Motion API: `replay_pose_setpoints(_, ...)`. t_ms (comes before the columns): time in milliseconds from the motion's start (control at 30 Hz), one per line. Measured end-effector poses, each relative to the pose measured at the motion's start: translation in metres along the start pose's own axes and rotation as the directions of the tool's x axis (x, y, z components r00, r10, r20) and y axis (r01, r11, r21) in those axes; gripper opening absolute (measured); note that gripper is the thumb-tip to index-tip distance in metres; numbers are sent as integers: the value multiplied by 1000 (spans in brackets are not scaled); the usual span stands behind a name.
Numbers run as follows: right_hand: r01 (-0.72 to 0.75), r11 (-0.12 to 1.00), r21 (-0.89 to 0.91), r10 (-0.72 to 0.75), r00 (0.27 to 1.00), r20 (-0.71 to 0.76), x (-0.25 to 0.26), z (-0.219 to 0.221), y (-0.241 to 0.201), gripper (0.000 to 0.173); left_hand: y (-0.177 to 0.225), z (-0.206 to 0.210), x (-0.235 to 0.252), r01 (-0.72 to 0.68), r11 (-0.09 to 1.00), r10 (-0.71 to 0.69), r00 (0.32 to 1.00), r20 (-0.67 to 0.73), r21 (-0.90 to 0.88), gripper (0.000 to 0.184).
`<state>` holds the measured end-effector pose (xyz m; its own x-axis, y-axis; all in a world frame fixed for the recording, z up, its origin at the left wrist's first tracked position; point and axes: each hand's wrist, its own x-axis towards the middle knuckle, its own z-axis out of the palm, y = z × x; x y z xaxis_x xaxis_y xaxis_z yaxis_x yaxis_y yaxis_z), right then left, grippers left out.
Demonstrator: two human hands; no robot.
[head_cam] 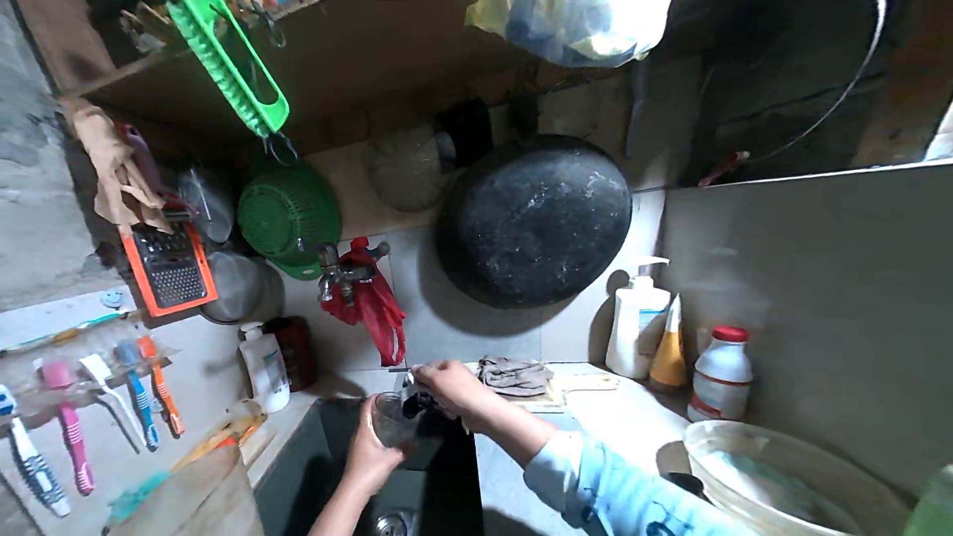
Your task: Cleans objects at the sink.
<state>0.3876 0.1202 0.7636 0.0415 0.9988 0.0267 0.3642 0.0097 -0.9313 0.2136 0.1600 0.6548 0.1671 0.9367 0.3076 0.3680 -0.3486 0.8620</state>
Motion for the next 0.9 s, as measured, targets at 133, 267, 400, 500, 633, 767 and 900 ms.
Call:
replay_pose_setpoints(133, 245, 907, -343, -189, 964, 189, 3, 5, -9, 53, 22, 12, -15, -58, 973, 85, 990, 111, -225, 98)
replay_pose_setpoints(267, 521, 731, -441, -181, 771, 611, -2, -4, 2, 49, 29, -2, -7, -162, 949, 228, 945, 234, -270, 89)
replay_pose_setpoints(400, 466, 771, -434, -27, 705, 708, -4, -22, 8, 38, 55, -2, -2, -258, 927, 163, 931, 325, 273, 108)
replay_pose_setpoints(500, 268, 913, -309, -58, 832, 552, -8, -25, 17, 41, 71, 9, 2, -275, 853, 136, 938, 320, 443, 105)
replay_pose_setpoints(633, 447, 795, -410, -306, 879, 364, -19, -28, 24, 42, 63, 12, 17, -288, 916, 185, 921, 344, 278, 106)
replay_pose_setpoints(767, 524, 736, -429, -358, 839, 410, -11, -43, 35, 48, 71, 23, 21, -346, 910, 258, 904, 341, 230, 106)
replay_pose_setpoints(900, 87, 995, -51, -60, 919, 389, -10, -54, 39, 29, 82, 53, 5, -429, 759, 333, 902, 274, 491, 92)
